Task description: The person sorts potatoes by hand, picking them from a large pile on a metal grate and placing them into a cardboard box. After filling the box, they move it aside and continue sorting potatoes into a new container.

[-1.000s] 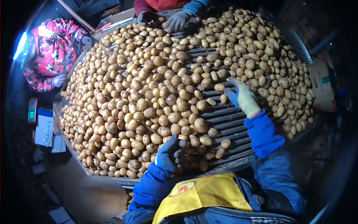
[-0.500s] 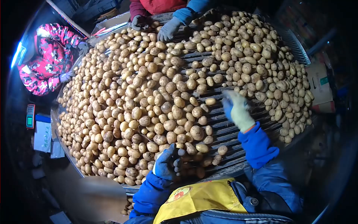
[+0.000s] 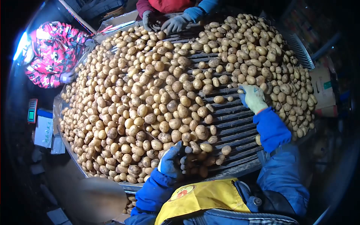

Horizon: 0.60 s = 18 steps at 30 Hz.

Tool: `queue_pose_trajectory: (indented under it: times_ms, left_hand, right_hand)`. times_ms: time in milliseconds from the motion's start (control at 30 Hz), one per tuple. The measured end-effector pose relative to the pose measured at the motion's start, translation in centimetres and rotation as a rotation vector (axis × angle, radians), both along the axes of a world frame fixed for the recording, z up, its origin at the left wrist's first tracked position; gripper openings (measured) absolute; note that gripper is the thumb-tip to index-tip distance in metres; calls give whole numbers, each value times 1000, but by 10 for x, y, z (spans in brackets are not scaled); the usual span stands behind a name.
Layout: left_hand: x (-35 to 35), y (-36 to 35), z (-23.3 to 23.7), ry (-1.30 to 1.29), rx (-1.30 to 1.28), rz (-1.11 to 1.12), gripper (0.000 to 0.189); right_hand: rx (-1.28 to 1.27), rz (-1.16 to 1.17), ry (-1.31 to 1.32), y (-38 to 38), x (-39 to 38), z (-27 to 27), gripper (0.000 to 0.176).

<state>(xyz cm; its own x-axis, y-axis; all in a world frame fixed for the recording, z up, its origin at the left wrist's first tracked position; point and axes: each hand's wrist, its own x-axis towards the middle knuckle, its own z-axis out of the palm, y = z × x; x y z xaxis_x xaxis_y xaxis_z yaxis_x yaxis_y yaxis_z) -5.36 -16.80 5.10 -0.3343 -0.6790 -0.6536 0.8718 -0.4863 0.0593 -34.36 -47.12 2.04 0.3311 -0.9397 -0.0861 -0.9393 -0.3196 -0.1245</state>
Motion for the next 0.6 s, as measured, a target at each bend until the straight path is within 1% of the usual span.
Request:
queue_pose_trajectory:
  times_ms: [67,100,133,200,233,267,300,333,367,400,467,500,533,567,600]
  left_hand:
    - [2,2,-7,-56,-9,-12,42]
    - [1,3,-14,-23,-31,31,42]
    - [1,3,-14,-22,-26,20,42]
    - [0,0,-14,-121,-2,-19,41]
    - [3,-1,-15,-119,-35,-78,41]
    - [2,-3,-8,-123,-38,-79,41]
    - [-1,-5,3,-117,-29,-84,41]
    - [-2,-6,10,-114,-28,-80,41]
    - [6,-1,-5,5,-147,-80,41]
    - [6,1,-8,2,-160,-61,41]
    - [4,1,-12,-79,-88,66,45]
    - [9,7,-27,25,-214,85,48]
    - [8,8,-24,26,-220,104,48]
    - [4,7,-19,-5,-191,131,51]
    - [-1,4,-17,-34,-160,147,53]
  right_hand:
    - [-127,134,-159,17,4,-3,34]
    - [-145,167,-171,24,11,-5,31]
    - [-141,155,-169,35,24,-4,31]
    - [-125,244,14,52,46,4,30]
    - [-125,243,13,48,48,-5,30]
    - [-132,192,53,40,52,-17,29]
    - [-138,140,93,35,54,-27,28]
    - [-151,145,89,31,55,-24,28]
    - [-110,165,107,27,55,-20,26]
    - [-70,190,129,22,54,-15,25]
    - [-132,181,-63,16,36,-33,29]
    - [163,20,-412,16,34,-31,32]
    - [472,-154,-748,20,33,-31,35]
    - [508,-137,-716,39,42,-8,38]
    - [565,-105,-875,50,42,-20,40]
